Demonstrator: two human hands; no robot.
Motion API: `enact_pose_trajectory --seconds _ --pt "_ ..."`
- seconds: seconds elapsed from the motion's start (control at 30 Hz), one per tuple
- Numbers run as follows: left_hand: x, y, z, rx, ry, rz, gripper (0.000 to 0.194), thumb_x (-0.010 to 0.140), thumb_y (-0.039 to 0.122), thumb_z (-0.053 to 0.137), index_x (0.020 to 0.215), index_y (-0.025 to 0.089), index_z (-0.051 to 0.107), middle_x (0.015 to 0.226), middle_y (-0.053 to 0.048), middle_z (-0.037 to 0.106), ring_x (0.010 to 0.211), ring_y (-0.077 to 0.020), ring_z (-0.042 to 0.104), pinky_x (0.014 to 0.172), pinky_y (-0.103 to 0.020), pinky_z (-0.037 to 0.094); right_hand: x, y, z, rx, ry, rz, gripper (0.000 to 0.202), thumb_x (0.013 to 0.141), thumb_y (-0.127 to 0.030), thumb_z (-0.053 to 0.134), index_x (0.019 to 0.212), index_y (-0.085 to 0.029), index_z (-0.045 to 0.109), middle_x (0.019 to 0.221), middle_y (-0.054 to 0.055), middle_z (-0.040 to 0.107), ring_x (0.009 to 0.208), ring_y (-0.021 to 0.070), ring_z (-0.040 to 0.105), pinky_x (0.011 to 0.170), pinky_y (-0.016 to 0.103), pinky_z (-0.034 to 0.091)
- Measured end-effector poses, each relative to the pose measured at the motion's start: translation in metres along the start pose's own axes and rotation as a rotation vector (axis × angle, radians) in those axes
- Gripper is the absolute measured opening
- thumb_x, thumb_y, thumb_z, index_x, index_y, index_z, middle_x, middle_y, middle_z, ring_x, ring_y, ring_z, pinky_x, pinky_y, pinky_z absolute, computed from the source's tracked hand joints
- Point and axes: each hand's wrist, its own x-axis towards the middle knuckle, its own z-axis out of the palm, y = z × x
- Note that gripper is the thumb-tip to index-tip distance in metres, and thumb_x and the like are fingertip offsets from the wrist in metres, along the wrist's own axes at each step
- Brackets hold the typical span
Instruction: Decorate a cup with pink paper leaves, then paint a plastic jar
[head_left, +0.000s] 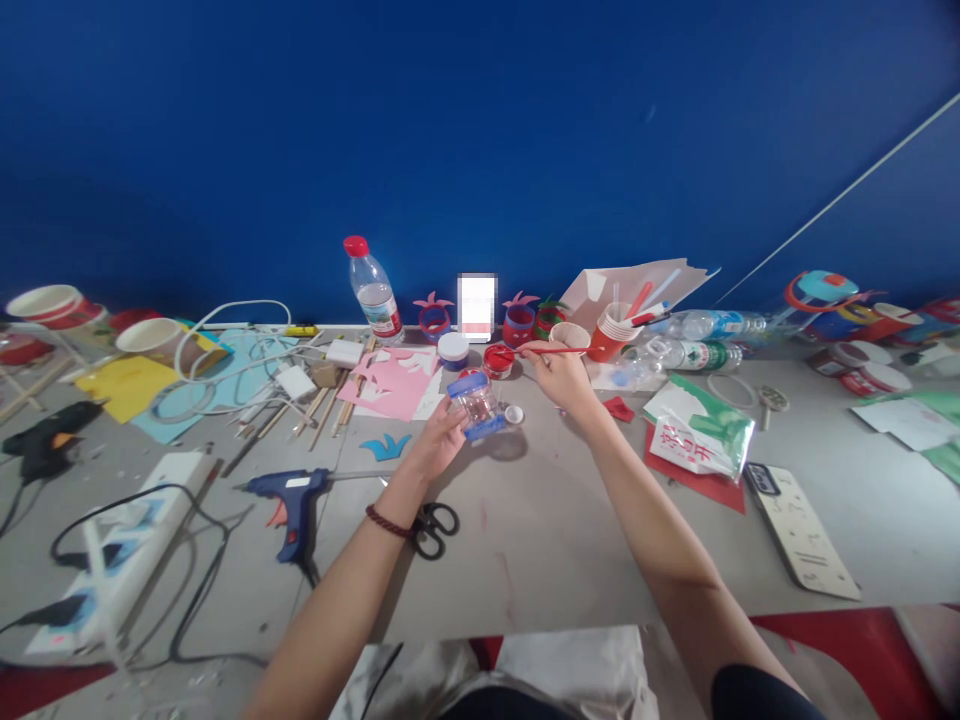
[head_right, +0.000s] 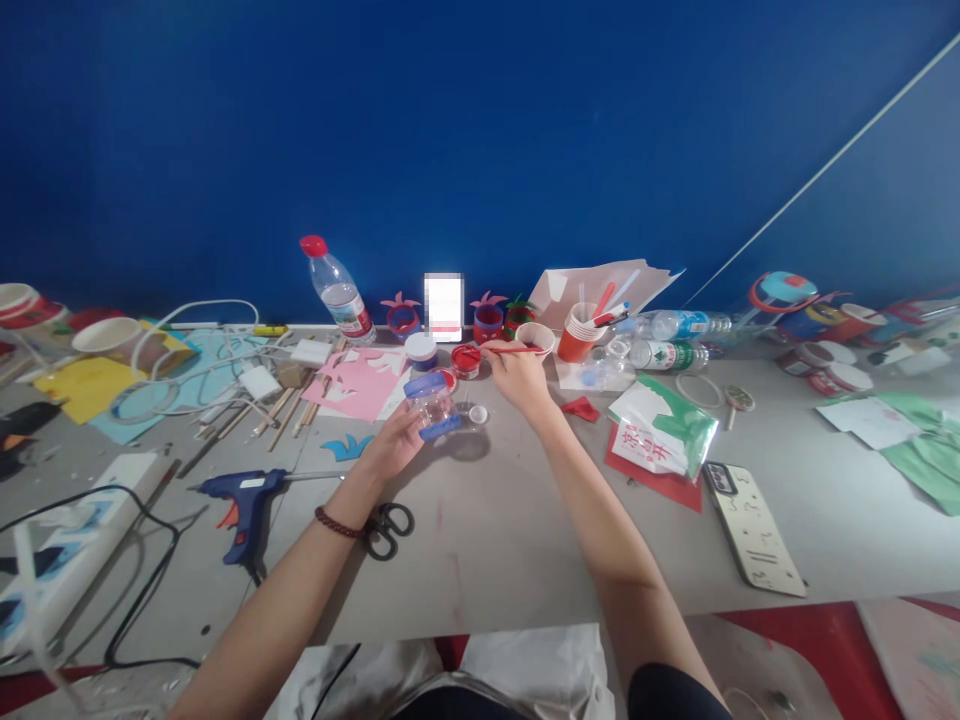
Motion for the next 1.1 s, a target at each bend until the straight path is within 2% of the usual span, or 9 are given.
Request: enact_pose_trajectory --seconds 0.2,0.37,0.5,0.7,0.9,1.1 --pt "0.001 -0.001 0.000 -0.013 0.010 0.009 0.043 0.072 0.029 0.081 0.110 0.022 0.062 0.114 -0.007 0.072 0.114 -0.0270 0.064 0.107 -0.045 0.040 0.000 -0.009 -0.006 -0.083 -0.038 0.053 0.027 0.092 -0.026 0.048 0.090 -0.021 0.075 0.095 0.009 0.077 0.092 0.0285 0.068 0.080 0.040 0.052" --pt "0.002 -0.002 -0.004 -0.010 0.026 0.001 0.044 0.071 0.029 0.081 0.110 0.021 0.062 0.112 -0.006 0.072 0.111 -0.0247 0.065 0.104 -0.043 0.042 0.000 -0.007 -0.012 -0.033 0.033 0.045 0.028 0.091 -0.028 0.047 0.085 -0.020 0.073 0.095 0.010 0.075 0.088 0.0274 0.068 0.078 0.039 0.052" --pt "0.003 -0.001 -0.004 -0.003 0.030 0.010 0.045 0.070 0.030 0.082 0.109 0.020 0.063 0.110 -0.006 0.072 0.109 -0.0240 0.066 0.102 -0.041 0.043 0.001 -0.001 -0.008 0.023 0.074 0.001 0.030 0.093 -0.028 0.046 0.088 -0.020 0.075 0.095 0.008 0.076 0.089 0.0263 0.069 0.080 0.038 0.052" --pt "0.001 -0.001 -0.002 0.011 0.021 0.022 0.039 0.073 0.029 0.080 0.108 0.020 0.064 0.111 -0.007 0.072 0.110 -0.0235 0.065 0.105 -0.042 0.042 0.001 0.004 0.000 0.024 0.024 -0.019 0.031 0.094 -0.027 0.045 0.093 -0.021 0.075 0.105 0.008 0.077 0.096 0.0268 0.069 0.085 0.039 0.052" --pt "0.001 -0.002 -0.002 0.008 0.029 0.017 0.043 0.072 0.031 0.081 0.109 0.021 0.063 0.112 -0.007 0.072 0.110 -0.0243 0.064 0.104 -0.041 0.041 0.000 0.000 -0.001 -0.041 -0.029 0.025 0.030 0.093 -0.026 0.045 0.092 -0.020 0.075 0.100 0.008 0.077 0.094 0.0279 0.069 0.085 0.041 0.052" --pt "0.002 -0.002 -0.003 0.000 0.029 0.005 0.046 0.070 0.031 0.082 0.111 0.021 0.063 0.110 -0.007 0.072 0.113 -0.0265 0.063 0.104 -0.043 0.040 0.002 -0.003 -0.010 0.089 0.084 0.084 0.027 0.090 -0.029 0.050 0.081 -0.019 0.073 0.088 0.009 0.077 0.085 0.0250 0.072 0.082 0.037 0.055"
